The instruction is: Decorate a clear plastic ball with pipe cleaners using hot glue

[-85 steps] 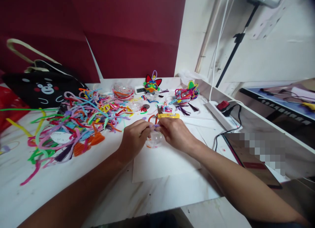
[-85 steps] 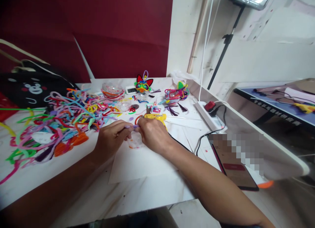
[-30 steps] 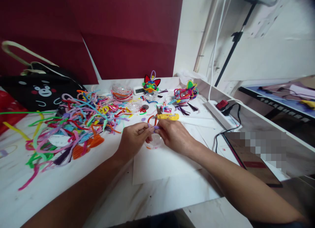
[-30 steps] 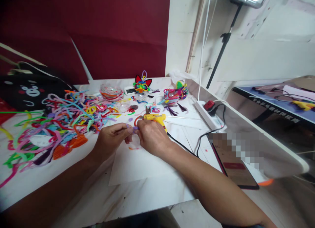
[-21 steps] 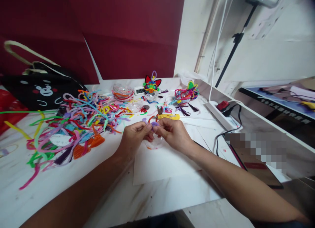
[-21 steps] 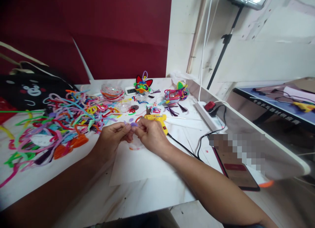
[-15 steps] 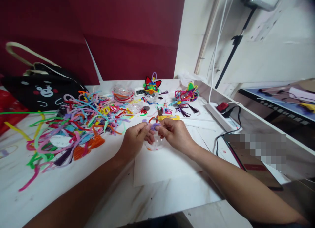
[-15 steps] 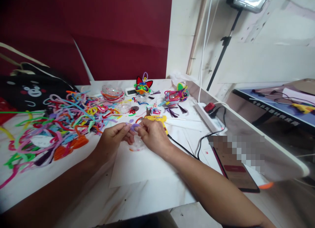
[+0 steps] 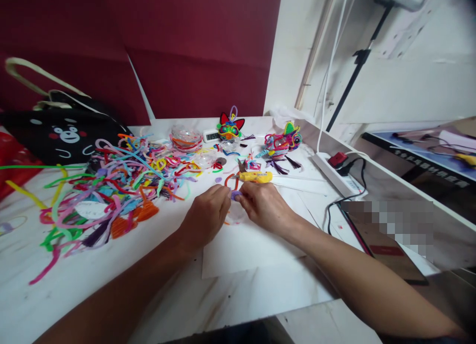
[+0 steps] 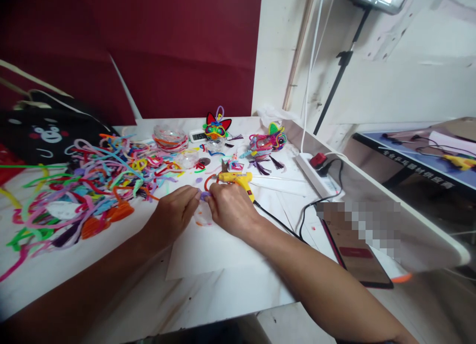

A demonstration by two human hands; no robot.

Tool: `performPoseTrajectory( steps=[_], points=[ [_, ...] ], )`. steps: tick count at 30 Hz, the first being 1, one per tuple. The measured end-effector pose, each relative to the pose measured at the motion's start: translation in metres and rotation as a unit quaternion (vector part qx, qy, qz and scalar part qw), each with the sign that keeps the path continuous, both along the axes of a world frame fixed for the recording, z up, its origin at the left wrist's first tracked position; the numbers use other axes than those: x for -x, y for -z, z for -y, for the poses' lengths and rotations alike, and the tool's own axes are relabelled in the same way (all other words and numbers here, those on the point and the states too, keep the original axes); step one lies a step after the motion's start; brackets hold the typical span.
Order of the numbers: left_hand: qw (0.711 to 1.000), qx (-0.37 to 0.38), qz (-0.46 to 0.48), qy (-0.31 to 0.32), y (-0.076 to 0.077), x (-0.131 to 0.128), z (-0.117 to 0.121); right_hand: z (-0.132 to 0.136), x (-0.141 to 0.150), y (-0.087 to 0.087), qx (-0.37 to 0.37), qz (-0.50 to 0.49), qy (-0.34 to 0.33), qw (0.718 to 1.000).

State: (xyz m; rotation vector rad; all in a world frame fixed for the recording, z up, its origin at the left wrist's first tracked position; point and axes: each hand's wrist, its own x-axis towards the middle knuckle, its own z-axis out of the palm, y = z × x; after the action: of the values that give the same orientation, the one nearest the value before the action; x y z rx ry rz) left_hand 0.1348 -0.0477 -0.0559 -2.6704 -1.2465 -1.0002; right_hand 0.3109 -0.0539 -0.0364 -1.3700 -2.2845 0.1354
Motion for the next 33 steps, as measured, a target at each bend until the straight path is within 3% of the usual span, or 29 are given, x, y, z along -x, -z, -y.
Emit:
performPoseTrajectory(
  steps=[8, 19, 25, 28, 33],
  points=[
    [0.995, 0.012, -0.095, 0.0, -0.001, 0.001, 0.004, 0.004, -0.001, -0.008, 0.019, 0.089, -0.011, 0.996],
    [0.997, 0.047, -0.048, 0.037, -0.001, -0.001, 0.004, 0.002, -0.005, -0.006, 0.037, 0.049, 0.001, 0.998],
    [0.999, 0.005, 0.035, 0.03, -0.009, 0.0, 0.004, 0.001, -0.004, -0.006, 0.038, -0.121, -0.025, 0.992],
    [0.995, 0.015, 0.094, 0.015, -0.014, -0.001, 0.006, 0.001, 0.0, -0.001, 0.068, -0.247, -0.04, 0.966],
    [0.975, 0.106, 0.193, -0.019, -0.014, -0.005, 0.01, -0.003, 0.007, 0.016, 0.126, -0.4, -0.068, 0.905]
  ],
)
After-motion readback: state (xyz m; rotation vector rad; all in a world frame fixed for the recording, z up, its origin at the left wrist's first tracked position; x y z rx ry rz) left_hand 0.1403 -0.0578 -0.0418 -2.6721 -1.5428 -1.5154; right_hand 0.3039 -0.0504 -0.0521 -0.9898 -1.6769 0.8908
